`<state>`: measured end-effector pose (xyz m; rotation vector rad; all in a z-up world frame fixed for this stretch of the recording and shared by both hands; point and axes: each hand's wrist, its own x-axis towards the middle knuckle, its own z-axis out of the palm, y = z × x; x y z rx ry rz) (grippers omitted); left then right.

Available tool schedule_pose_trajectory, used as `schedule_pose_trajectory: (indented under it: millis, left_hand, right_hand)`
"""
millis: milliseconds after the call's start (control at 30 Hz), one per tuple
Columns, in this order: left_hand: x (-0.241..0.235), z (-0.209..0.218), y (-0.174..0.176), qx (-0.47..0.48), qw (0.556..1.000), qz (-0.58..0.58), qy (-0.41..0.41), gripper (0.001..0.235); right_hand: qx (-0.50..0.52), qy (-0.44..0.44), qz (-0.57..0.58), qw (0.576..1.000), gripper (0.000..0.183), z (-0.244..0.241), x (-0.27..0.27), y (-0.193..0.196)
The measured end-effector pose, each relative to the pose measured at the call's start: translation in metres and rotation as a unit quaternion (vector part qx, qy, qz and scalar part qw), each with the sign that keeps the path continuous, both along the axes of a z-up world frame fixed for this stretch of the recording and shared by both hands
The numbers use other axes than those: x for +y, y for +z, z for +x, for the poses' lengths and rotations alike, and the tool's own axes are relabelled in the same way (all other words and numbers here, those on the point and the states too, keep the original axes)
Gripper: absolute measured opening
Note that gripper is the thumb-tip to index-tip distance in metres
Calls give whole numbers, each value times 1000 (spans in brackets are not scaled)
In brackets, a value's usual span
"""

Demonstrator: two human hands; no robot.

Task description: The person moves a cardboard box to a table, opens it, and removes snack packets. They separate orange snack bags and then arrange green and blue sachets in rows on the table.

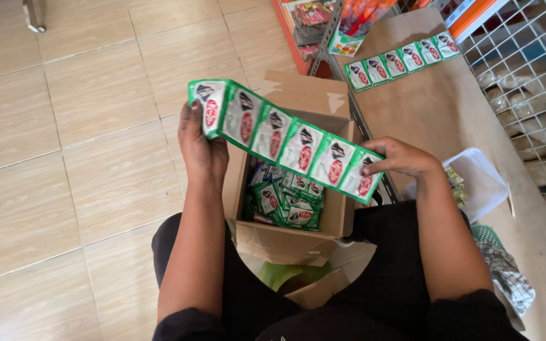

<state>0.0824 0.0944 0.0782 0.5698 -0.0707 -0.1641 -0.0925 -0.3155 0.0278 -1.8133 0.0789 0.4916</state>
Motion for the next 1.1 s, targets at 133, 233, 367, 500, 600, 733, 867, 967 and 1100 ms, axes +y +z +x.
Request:
schedule_pose_trajectory:
  millis: [133, 233, 367, 500, 600, 733, 867, 967, 1100]
  left_hand:
    - [1, 6, -9, 1, 1000, 1, 9, 15]
    - [-7, 6, -21, -4, 999, 38, 8, 13]
    - [-23, 6, -34, -67, 991, 113, 7, 14]
    - [-27, 3, -32, -164, 930, 315, 92, 15]
    - [-28, -7, -26, -201, 841, 484, 133, 16]
    - [-34, -14, -24, -220, 884, 399, 106, 16]
    - [-53, -16, -38, -188, 930, 314, 13, 17]
    - [-63, -17, -48, -209, 915, 346, 12, 18]
    - [-55, -16, -46, -210, 850, 479, 65, 17]
  right_hand:
    - [-100, -187, 158, 964, 38, -8, -21, 2]
    - [-135, -367, 400, 829, 32, -2, -23, 11]
    - [-134, -421, 476, 760, 38, 12, -18, 18]
    - [-107, -394, 257, 876, 38, 11, -22, 9]
    - [-128, -374, 285, 873, 40, 2, -36, 1]
    - [-159, -400, 557, 710, 39, 5, -55, -7]
    - [-75, -474, 545, 688, 34, 31, -44, -35]
    - [-87, -454, 459, 759, 31, 41, -36, -47]
    - [-156, -487, 305, 803, 23, 32, -27, -33]
